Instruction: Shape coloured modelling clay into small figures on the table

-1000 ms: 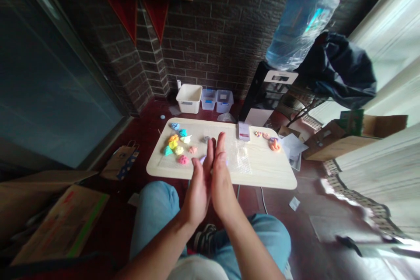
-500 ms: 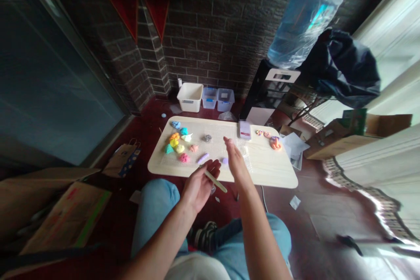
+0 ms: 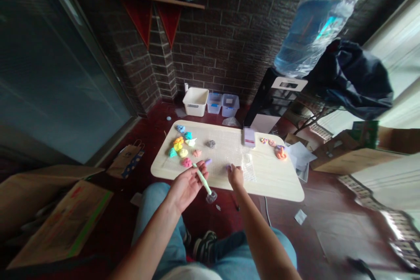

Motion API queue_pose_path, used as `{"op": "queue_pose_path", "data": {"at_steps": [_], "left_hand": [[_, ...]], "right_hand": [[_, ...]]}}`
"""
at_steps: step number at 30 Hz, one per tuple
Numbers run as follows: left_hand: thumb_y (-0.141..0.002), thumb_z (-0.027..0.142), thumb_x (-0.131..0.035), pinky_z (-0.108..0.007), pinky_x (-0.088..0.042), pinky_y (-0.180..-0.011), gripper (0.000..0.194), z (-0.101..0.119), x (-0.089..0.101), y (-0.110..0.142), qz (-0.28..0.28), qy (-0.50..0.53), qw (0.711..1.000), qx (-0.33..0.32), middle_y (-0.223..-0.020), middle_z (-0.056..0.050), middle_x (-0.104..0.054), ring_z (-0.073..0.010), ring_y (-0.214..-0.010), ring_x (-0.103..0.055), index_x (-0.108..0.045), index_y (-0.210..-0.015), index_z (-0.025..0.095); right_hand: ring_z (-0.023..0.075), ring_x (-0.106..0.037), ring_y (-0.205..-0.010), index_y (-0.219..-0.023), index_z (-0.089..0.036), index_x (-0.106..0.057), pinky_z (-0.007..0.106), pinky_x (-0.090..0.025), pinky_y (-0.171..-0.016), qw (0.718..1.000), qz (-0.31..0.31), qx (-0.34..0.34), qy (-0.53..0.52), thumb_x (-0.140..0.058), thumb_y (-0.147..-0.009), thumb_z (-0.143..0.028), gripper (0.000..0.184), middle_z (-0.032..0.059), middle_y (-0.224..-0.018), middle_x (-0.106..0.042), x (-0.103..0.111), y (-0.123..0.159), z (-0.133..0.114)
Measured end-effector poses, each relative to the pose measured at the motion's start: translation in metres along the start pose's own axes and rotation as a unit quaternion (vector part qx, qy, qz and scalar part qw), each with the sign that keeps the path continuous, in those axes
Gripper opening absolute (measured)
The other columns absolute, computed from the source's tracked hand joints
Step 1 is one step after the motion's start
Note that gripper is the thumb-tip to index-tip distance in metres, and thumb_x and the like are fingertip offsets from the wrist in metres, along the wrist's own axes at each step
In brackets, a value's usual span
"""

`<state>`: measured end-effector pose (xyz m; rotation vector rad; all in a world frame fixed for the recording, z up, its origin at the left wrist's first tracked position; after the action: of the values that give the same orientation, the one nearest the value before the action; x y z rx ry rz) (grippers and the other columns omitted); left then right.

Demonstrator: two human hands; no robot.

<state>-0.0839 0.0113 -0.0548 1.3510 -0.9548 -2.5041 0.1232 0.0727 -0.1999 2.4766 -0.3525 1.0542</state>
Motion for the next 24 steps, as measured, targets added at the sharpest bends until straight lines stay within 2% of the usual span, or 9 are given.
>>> {"op": "queue_pose_path", "data": {"at_steps": [2,7,10,13,17,19,21,23,24], "left_hand": [[-0.088,-0.001,-0.052,-0.027,-0.058,-0.083,0.021,0.001,-0.003,0.003,-0.028,-0.016,0.999,-0.014,-0.092,-0.01,-0.075,-0.0147,-0.083,-0.073,-0.069,-0.094,0.01],[-0.086,0.003,-0.06,-0.028,-0.057,-0.088,0.014,0.009,-0.009,0.011,-0.121,-0.076,0.988,-0.062,-0.1,-0.009,-0.077,-0.0172,-0.092,-0.073,-0.071,-0.089,0.012],[-0.084,0.004,-0.065,-0.031,-0.057,-0.088,0.017,0.015,-0.011,0.014,-0.124,-0.093,0.984,-0.085,-0.103,-0.008,-0.077,-0.0175,-0.092,-0.073,-0.072,-0.095,0.014],[-0.08,0.007,-0.071,-0.032,-0.057,-0.09,0.019,0.022,-0.012,0.013,-0.115,-0.105,0.981,-0.117,-0.105,-0.007,-0.075,-0.0167,-0.092,-0.072,-0.073,-0.097,0.015],[-0.077,0.015,-0.077,-0.034,-0.056,-0.09,0.021,0.028,-0.016,0.012,-0.12,-0.134,0.974,-0.139,-0.102,-0.005,-0.074,-0.014,-0.086,-0.067,-0.075,-0.098,0.015],[-0.075,0.019,-0.079,-0.03,-0.057,-0.085,0.023,0.028,-0.018,0.013,-0.119,-0.145,0.971,-0.149,-0.099,-0.004,-0.073,-0.0126,-0.084,-0.065,-0.076,-0.099,0.017],[-0.075,0.021,-0.08,-0.026,-0.057,-0.08,0.025,0.025,-0.021,0.016,-0.123,-0.155,0.967,-0.161,-0.098,-0.004,-0.072,-0.0128,-0.087,-0.065,-0.076,-0.099,0.018],[-0.075,0.023,-0.08,-0.025,-0.057,-0.078,0.027,0.02,-0.024,0.021,-0.134,-0.167,0.962,-0.168,-0.097,-0.004,-0.071,-0.0129,-0.087,-0.064,-0.076,-0.101,0.019],[-0.075,0.024,-0.08,-0.025,-0.057,-0.078,0.028,0.018,-0.025,0.024,-0.138,-0.173,0.96,-0.172,-0.095,-0.004,-0.07,-0.0128,-0.086,-0.064,-0.076,-0.102,0.018]], "right_hand": [[0.0221,-0.063,-0.107,-0.123,-0.019,-0.06,0.043,-0.055,-0.09,1.0,-0.004,-0.009,-0.004,-0.059,-0.095,-0.034,0.031,0.0094,-0.127,-0.061,-0.003,-0.003,0.002],[0.0225,-0.063,-0.107,-0.123,-0.019,-0.059,0.043,-0.055,-0.09,0.997,-0.009,-0.043,-0.059,-0.06,-0.095,-0.034,0.032,0.01,-0.127,-0.06,-0.002,-0.004,0.002],[0.0235,-0.064,-0.107,-0.124,-0.017,-0.059,0.044,-0.055,-0.089,0.99,-0.035,-0.057,-0.124,-0.061,-0.094,-0.034,0.034,0.0092,-0.126,-0.061,0.004,-0.002,-0.003],[0.0235,-0.064,-0.105,-0.124,-0.017,-0.058,0.044,-0.056,-0.088,0.973,-0.073,-0.052,-0.213,-0.061,-0.094,-0.035,0.035,0.0087,-0.125,-0.061,0.018,0.005,-0.019],[0.0199,-0.066,-0.096,-0.115,-0.016,-0.061,0.039,-0.056,-0.083,0.928,-0.112,0.003,-0.355,-0.064,-0.092,-0.036,0.031,0.0069,-0.113,-0.066,0.05,0.038,-0.057],[0.0167,-0.067,-0.09,-0.104,-0.02,-0.064,0.03,-0.053,-0.08,0.897,-0.13,0.038,-0.421,-0.075,-0.08,-0.041,0.034,0.0012,-0.097,-0.068,0.067,0.066,-0.078],[0.0159,-0.066,-0.084,-0.096,-0.023,-0.065,0.027,-0.051,-0.076,0.868,-0.151,0.068,-0.469,-0.083,-0.068,-0.046,0.041,-0.0017,-0.088,-0.068,0.083,0.097,-0.096],[0.015,-0.065,-0.081,-0.092,-0.023,-0.066,0.027,-0.051,-0.075,0.841,-0.166,0.091,-0.507,-0.085,-0.064,-0.046,0.04,-0.0029,-0.082,-0.068,0.095,0.125,-0.108],[0.0141,-0.065,-0.079,-0.091,-0.023,-0.067,0.027,-0.05,-0.076,0.817,-0.175,0.104,-0.54,-0.086,-0.065,-0.041,0.036,-0.0027,-0.081,-0.068,0.099,0.137,-0.112]]}}
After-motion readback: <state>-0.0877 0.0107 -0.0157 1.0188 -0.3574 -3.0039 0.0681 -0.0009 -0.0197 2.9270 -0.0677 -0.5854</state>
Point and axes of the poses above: each hand's wrist, its own y-axis away from the middle knuckle, its own x-axis out of the back of the hand, z = x × y, the point moved 2 cm from there along -y, towards the middle knuckle
